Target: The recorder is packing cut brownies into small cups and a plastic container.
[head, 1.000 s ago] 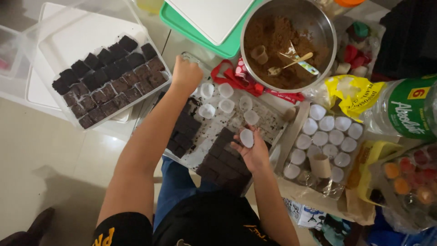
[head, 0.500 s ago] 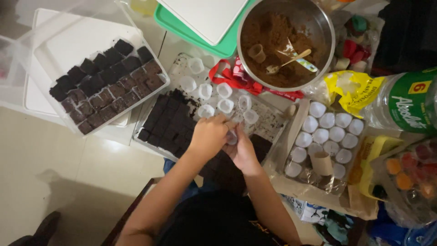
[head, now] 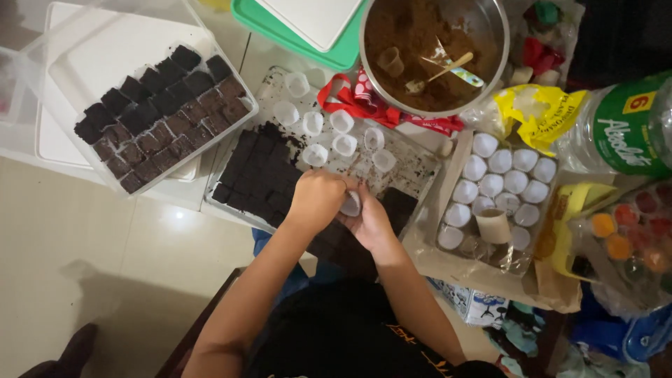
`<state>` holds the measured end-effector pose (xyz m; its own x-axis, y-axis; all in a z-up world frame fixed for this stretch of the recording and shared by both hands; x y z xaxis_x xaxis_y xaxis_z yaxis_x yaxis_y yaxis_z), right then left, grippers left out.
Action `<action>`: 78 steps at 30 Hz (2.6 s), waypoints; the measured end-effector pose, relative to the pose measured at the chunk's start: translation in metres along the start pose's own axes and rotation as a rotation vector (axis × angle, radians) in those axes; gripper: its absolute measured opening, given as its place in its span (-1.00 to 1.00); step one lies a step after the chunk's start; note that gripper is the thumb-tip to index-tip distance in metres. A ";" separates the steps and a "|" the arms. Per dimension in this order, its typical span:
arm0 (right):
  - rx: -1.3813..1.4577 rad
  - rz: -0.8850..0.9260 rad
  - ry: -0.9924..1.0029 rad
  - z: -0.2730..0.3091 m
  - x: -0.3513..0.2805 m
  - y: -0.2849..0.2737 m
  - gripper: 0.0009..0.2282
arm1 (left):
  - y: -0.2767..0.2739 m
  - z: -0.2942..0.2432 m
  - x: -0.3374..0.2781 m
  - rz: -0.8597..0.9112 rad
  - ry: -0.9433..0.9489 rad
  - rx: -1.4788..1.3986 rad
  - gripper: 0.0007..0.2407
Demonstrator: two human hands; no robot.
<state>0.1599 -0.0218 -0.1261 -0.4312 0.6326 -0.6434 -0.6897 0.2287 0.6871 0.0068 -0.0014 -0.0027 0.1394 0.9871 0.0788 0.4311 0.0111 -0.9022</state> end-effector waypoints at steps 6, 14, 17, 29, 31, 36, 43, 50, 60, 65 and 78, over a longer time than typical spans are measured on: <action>-0.113 -0.057 -0.204 0.018 -0.017 -0.017 -0.62 | -0.011 -0.005 0.012 -0.124 0.124 -0.065 -0.81; -0.363 0.118 -0.297 0.060 -0.028 -0.029 -0.61 | 0.004 0.023 0.014 0.045 -0.221 -0.099 -0.87; -1.039 -0.169 -0.327 0.063 0.021 -0.014 -0.52 | -0.003 0.027 -0.004 0.006 -0.250 -0.138 -0.90; -1.969 -0.154 -0.653 0.090 0.026 0.066 -0.61 | -0.027 0.038 -0.089 0.032 -0.558 -0.261 -0.89; -1.974 -0.130 -0.756 0.090 0.038 0.060 -0.55 | -0.029 0.037 -0.094 0.017 -0.566 -0.284 -0.90; -1.999 -0.169 -0.972 0.089 0.046 0.049 -0.54 | -0.023 0.035 -0.100 -0.011 -0.545 -0.286 -0.90; -0.923 -0.045 -0.721 0.011 0.000 0.023 -0.67 | -0.029 0.016 -0.077 -0.136 -0.463 -0.238 -0.88; -0.081 0.133 0.046 -0.011 -0.016 0.031 -0.48 | -0.001 0.001 -0.054 -0.147 -0.244 -0.107 -0.89; -0.149 0.027 -0.153 0.001 -0.004 -0.045 -0.49 | -0.012 0.003 -0.022 -0.196 -0.104 -0.171 -0.92; 0.211 0.212 -0.201 0.000 -0.024 -0.062 -0.49 | 0.049 0.049 0.008 -0.074 -0.124 0.091 -0.88; 0.248 0.096 -0.164 0.002 -0.043 -0.026 -0.49 | -0.005 -0.023 0.005 -0.002 -0.191 -0.159 -0.81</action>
<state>0.1975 -0.0533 -0.1159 -0.3743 0.7661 -0.5224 -0.4787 0.3229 0.8164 0.0261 0.0001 0.0125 -0.0264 0.9995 -0.0147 0.5683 0.0029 -0.8228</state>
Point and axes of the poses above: each hand's wrist, its own x-axis towards the middle knuckle, its own y-axis out of the palm, z = x × y, the point moved 1 cm from there along x, towards the middle knuckle, and after that the axes turned 4 degrees about -y, right-handed, at the moved point
